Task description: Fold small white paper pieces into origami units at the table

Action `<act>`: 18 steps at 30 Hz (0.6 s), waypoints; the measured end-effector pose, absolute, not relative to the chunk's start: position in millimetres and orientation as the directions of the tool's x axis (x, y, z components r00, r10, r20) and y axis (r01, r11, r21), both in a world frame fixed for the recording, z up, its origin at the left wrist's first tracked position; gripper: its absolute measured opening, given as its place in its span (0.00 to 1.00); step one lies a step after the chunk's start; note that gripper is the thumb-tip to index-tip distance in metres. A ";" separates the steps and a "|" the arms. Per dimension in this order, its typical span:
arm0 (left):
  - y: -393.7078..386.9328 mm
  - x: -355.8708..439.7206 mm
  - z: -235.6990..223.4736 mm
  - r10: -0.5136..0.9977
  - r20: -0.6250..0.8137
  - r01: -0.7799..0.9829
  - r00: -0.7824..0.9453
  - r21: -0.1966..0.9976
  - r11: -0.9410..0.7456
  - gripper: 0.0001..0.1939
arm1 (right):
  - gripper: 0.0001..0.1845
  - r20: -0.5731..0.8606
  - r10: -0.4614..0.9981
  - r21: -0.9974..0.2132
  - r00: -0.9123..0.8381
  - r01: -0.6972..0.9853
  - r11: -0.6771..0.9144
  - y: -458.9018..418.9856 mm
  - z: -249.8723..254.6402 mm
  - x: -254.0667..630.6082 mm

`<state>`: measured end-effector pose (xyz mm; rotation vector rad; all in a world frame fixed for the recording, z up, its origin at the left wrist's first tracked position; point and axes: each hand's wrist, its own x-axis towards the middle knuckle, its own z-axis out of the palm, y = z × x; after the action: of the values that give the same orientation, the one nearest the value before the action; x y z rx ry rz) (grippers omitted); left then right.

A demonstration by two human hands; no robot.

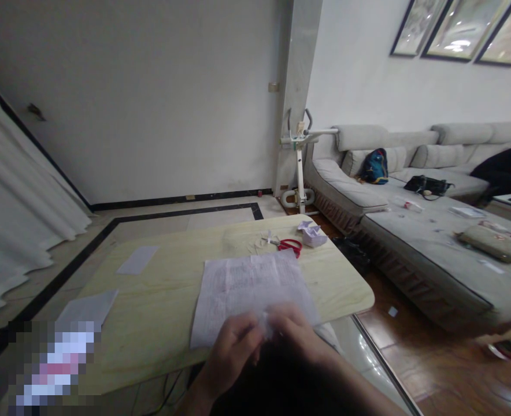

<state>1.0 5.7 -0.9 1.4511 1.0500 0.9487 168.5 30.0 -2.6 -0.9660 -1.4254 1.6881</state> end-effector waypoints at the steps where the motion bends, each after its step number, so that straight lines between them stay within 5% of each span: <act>1: 6.0 1.4 -2.4 0.958 0.009 0.105 0.286 0.994 -0.041 0.18 | 0.23 -0.083 0.879 -0.991 -0.469 -0.053 -0.121 30.1 -2.6 168.4; 18: 7.2 4.6 -14.1 0.935 -0.141 0.214 0.325 0.974 0.072 0.13 | 0.21 0.035 0.875 -0.999 -0.484 0.009 0.045 33.9 0.2 168.5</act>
<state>4.6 7.2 -14.1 1.4136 1.1372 0.7717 168.5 33.9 0.2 -0.9106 -1.6060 1.5265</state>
